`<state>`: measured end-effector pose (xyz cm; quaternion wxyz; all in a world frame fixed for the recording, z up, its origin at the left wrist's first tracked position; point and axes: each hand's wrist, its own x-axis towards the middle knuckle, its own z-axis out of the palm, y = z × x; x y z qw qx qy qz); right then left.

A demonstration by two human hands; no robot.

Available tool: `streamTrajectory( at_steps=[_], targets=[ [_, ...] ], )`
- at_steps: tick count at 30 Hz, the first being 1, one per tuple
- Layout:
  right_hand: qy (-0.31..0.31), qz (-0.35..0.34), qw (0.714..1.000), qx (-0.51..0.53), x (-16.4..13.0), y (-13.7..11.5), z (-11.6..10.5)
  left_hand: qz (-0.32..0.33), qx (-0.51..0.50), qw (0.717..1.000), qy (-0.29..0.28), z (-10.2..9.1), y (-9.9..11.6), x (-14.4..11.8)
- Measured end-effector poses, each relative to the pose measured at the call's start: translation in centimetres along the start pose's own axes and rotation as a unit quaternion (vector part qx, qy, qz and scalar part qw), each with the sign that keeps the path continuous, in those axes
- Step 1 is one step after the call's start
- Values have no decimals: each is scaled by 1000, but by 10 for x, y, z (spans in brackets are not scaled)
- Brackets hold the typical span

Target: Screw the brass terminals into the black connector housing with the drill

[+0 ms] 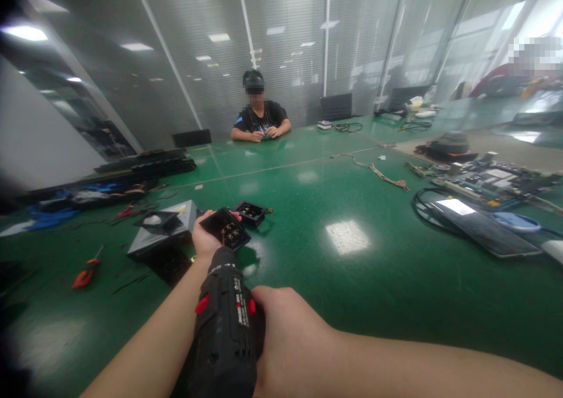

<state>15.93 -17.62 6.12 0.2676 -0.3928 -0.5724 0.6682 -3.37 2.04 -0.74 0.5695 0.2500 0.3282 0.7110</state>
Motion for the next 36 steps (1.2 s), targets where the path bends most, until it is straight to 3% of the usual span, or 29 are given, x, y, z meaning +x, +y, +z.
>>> streamTrajectory(
  at_steps=[9, 21, 36],
  targets=[
    [-7, -1, 1000, 17, -1, 1, 0, -1, 3, 1000, 16, 7, 1, -5],
    [-2, 13, 1000, 16, 1, -4, 0, 3, 14, 1000, -6, -6, -2, 6],
    [-4, -12, 1000, -4, 0, 2, -1, 0, 6, 1000, 2, -3, -1, 3]
  ],
)
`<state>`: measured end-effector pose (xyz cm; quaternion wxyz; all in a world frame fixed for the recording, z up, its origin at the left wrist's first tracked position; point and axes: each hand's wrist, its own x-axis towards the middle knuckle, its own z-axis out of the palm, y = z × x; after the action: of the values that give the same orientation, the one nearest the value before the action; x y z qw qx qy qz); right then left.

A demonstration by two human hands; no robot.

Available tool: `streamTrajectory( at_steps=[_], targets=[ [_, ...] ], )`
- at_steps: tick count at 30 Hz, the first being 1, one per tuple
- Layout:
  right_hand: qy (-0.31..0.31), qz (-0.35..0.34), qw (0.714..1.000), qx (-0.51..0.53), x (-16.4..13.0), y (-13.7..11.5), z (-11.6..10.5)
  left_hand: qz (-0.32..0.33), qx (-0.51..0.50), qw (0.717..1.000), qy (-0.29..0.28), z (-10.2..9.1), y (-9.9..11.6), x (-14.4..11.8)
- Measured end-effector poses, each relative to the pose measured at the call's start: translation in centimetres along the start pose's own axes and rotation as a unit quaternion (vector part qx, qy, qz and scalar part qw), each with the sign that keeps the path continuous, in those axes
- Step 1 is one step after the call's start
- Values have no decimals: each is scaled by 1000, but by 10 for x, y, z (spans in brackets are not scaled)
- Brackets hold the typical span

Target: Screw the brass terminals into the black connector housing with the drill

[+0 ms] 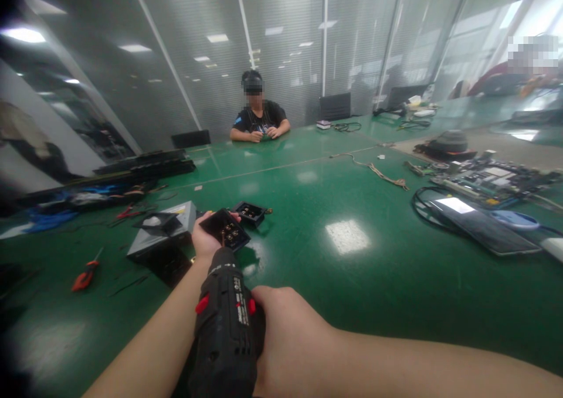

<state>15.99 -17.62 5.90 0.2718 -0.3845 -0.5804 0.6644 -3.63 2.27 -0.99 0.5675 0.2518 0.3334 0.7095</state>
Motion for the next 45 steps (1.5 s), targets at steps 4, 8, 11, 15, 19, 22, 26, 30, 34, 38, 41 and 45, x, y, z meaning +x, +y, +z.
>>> streamTrajectory(
  at_steps=[4, 8, 11, 15, 19, 22, 26, 30, 34, 38, 41, 45],
  targets=[
    [2, -2, 1000, 14, 0, 0, 0, -12, 0, 1000, 16, 1, 2, -1],
    [0, -6, 1000, 11, 1, -1, 0, -12, 5, 999, 33, 3, 4, -2],
    [-1, 0, 999, 35, 0, -2, 1, -12, 5, 999, 32, 4, 4, -3],
    [1, 6, 1000, 27, 0, -3, 0, -11, -5, 1000, 24, 4, 3, -4],
    [-2, -17, 1000, 1, 1, -3, -2, -10, -11, 1000, 22, 3, 2, -4],
    [1, -17, 1000, -13, 2, -1, -2, -12, -8, 1000, 24, 3, 3, -3],
    [4, -12, 1000, 6, 3, 0, -1, -13, -3, 1000, 18, 3, 4, -3],
    [-5, -9, 1000, 17, 2, 0, -1, -8, 4, 1000, 17, 5, 2, -4],
    [-9, -15, 999, 31, 1, 6, 0, -3, 14, 1000, 9, 5, 1, -6],
    [-1, -2, 1000, 17, 3, 9, 1, -1, 16, 1000, 1, 4, 1, -6],
    [1, -11, 1000, -9, 3, 9, -1, -5, 17, 1000, 3, 5, 2, -6],
    [3, -19, 999, -30, 2, 8, -2, -8, 8, 1000, 11, 6, 1, -6]
  ],
)
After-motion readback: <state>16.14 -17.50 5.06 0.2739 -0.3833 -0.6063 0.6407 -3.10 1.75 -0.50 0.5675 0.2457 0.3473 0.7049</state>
